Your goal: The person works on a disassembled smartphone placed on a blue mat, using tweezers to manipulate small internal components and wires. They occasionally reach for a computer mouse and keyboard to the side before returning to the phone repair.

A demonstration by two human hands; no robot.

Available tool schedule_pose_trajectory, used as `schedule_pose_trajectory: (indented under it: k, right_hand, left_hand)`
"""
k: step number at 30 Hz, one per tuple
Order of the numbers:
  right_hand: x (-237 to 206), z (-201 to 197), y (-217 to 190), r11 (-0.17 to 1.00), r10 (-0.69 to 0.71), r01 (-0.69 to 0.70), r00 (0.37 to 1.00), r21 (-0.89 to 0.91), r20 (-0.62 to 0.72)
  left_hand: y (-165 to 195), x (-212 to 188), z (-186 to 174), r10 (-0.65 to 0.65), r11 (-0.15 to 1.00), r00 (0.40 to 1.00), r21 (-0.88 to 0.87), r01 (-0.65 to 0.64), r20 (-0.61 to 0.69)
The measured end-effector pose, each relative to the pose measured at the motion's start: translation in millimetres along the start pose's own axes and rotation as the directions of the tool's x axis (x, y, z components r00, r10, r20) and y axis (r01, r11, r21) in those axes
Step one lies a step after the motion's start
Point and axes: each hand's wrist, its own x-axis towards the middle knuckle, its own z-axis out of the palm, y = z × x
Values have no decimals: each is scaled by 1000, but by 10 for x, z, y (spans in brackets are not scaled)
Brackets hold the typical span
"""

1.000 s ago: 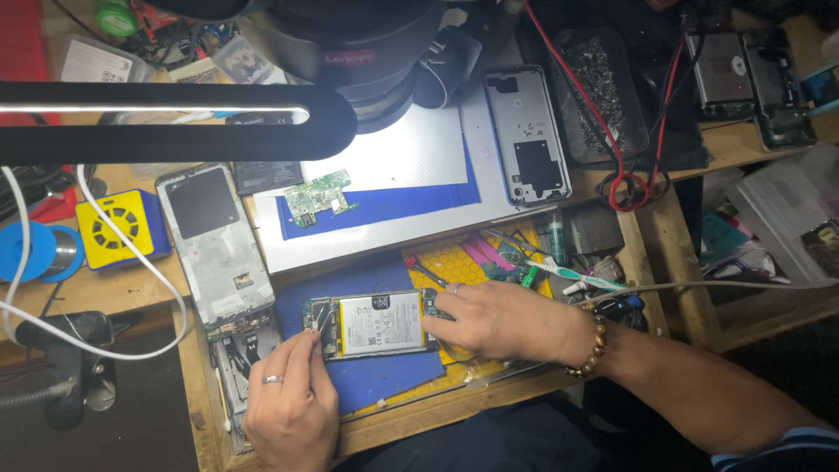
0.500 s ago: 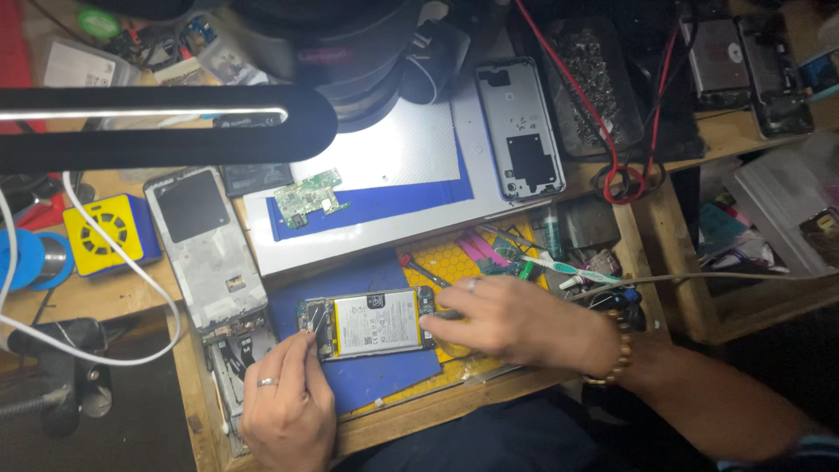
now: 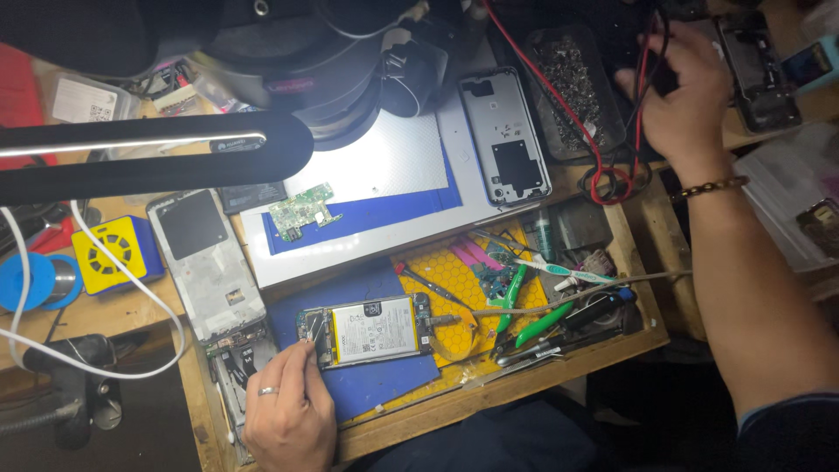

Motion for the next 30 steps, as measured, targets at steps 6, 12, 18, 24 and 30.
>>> schedule_pose_trajectory:
  k: [6, 12, 18, 24, 30]
  right_hand:
    - [-73, 146, 86, 993, 65, -78, 987, 91, 144]
    - [-148, 183, 107, 995, 75, -83, 988, 55, 137]
    - [-113, 184, 107, 993, 64, -78, 987, 89, 150]
    - [-110, 193, 136, 994, 63, -77, 986, 84, 155]
    - [-118, 208, 135, 999, 28, -33, 990, 36, 135]
  left_hand:
    - [-23, -11, 12, 1, 1000, 1000, 11, -2, 19]
    - [-25, -11, 9, 6, 1000, 1000, 21, -7, 18]
    - [-36, -12, 12, 3, 1000, 999, 30, -4, 39]
    - [-33, -20, 19, -4, 1000, 999, 26, 3, 35]
    - [-36, -23, 19, 5, 1000, 999, 29, -6, 32]
